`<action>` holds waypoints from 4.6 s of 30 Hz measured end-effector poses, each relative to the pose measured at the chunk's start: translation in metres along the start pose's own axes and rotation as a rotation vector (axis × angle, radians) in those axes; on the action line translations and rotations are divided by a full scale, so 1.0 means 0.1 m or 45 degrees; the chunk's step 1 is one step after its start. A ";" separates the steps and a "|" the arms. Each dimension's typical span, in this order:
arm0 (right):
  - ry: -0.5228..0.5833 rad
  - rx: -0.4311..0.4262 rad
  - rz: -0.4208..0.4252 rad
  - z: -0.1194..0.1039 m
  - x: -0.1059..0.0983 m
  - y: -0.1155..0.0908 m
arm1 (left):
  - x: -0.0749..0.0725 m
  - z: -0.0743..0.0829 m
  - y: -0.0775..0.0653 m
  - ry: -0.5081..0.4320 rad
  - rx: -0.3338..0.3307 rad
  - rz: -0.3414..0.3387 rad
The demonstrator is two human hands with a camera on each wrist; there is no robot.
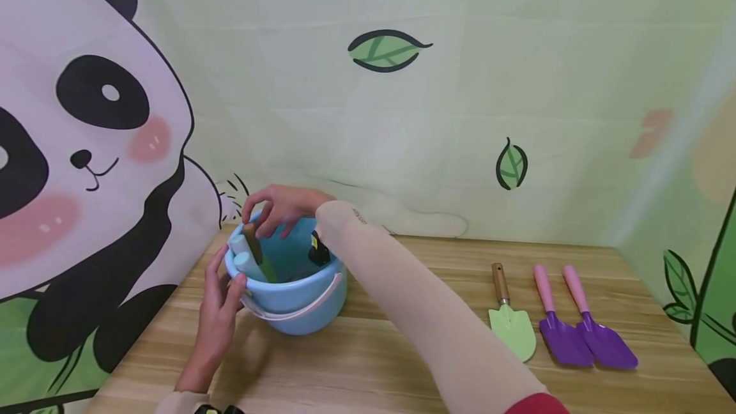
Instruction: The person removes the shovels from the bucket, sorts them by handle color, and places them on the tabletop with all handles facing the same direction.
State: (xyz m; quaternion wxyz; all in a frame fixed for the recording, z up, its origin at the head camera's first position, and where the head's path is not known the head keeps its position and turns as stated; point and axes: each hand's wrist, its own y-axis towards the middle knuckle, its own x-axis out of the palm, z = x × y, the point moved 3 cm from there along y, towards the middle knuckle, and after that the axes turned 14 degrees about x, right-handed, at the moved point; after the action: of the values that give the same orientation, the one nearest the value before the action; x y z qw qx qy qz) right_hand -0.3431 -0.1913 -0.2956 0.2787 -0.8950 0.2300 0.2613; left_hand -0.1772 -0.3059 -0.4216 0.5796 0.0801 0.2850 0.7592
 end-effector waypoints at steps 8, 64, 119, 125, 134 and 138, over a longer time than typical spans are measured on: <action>-0.015 0.004 0.015 -0.04 0.06 0.03 | 0.02 0.00 0.01 -0.002 0.021 0.011; -0.075 0.015 0.224 -0.03 0.04 0.03 | 0.01 0.00 0.00 -0.002 -0.004 0.014; 0.023 -0.403 0.714 -0.04 -0.48 -0.68 | 0.01 -0.02 -0.02 0.023 0.025 0.043; 0.071 -0.470 0.812 -0.07 -0.52 -0.82 | 0.01 -0.02 -0.03 0.022 0.028 0.044; 0.155 -0.641 0.931 -0.11 -0.61 -1.01 | 0.02 -0.01 -0.03 0.022 0.030 0.042; 0.170 -0.734 0.984 -0.13 -0.65 -1.10 | 0.03 -0.01 -0.02 0.020 0.039 0.044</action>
State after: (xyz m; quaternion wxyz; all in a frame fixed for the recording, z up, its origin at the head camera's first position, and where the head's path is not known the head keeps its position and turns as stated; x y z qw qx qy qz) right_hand -0.3268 -0.1001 -0.2059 -0.1133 -0.7996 0.4812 0.3409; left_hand -0.1765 -0.3032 -0.4237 0.5629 0.0878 0.2998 0.7652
